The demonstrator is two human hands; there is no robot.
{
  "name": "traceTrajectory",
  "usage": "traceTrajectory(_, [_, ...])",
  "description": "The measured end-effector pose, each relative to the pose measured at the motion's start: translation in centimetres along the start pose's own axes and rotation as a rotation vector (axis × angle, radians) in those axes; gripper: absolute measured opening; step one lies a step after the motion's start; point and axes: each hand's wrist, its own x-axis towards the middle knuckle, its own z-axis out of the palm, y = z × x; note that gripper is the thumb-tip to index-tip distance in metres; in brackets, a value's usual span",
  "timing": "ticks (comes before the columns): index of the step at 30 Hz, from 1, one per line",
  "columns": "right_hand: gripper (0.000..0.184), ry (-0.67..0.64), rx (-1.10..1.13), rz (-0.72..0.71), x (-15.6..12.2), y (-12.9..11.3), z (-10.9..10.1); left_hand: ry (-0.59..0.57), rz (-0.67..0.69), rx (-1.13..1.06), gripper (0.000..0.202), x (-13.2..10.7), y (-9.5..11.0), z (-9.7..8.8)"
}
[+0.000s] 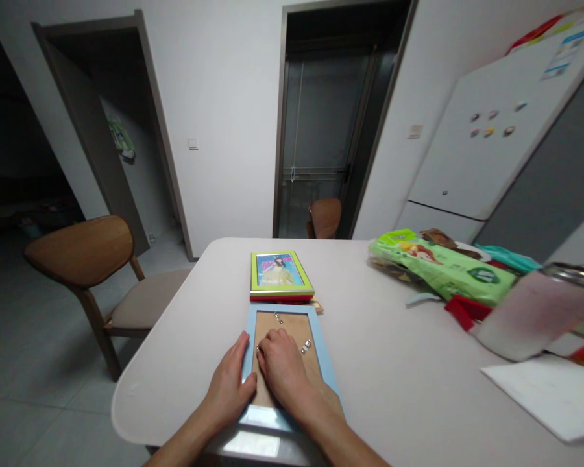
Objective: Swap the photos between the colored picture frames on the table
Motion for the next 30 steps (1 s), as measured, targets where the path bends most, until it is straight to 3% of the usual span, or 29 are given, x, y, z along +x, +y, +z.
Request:
traceTrajectory(4, [0.02,0.012,0.058,0.011,0.8,1.7,0.1,0.006,0.001,-0.005,0.062,-0.1,-0.1,0.1])
traceTrajectory(10, [0.027,0.075,-0.016,0.156,3.6,5.1,0.1,0.006,-0.008,0.008,0.062,-0.2,0.0,0.0])
traceTrajectory(15, [0.027,0.086,-0.019,0.179,4.7,5.2,1.3,-0.006,-0.018,0.013,0.063,0.0,0.1,-0.1])
traceTrajectory(18, [0.028,0.063,0.009,0.165,4.5,4.9,0.9,-0.002,-0.019,0.007,0.063,0.0,0.2,-0.1])
traceTrajectory(22, [0.033,0.01,0.08,0.091,1.6,4.8,-1.7,0.03,-0.02,-0.022,0.062,0.0,0.1,-0.1])
traceTrajectory(25, [0.024,-0.088,0.181,0.008,-2.4,4.8,-3.7,0.039,-0.015,-0.058,0.061,0.0,0.2,0.0])
traceTrajectory(27, [0.021,-0.132,0.207,0.001,-4.7,4.6,-4.4,0.042,-0.017,-0.086,0.06,0.0,0.3,0.0])
traceTrajectory(30, [0.031,-0.149,0.204,-0.013,-6.6,4.3,-4.9,0.042,-0.015,-0.091,0.059,0.0,0.3,0.0])
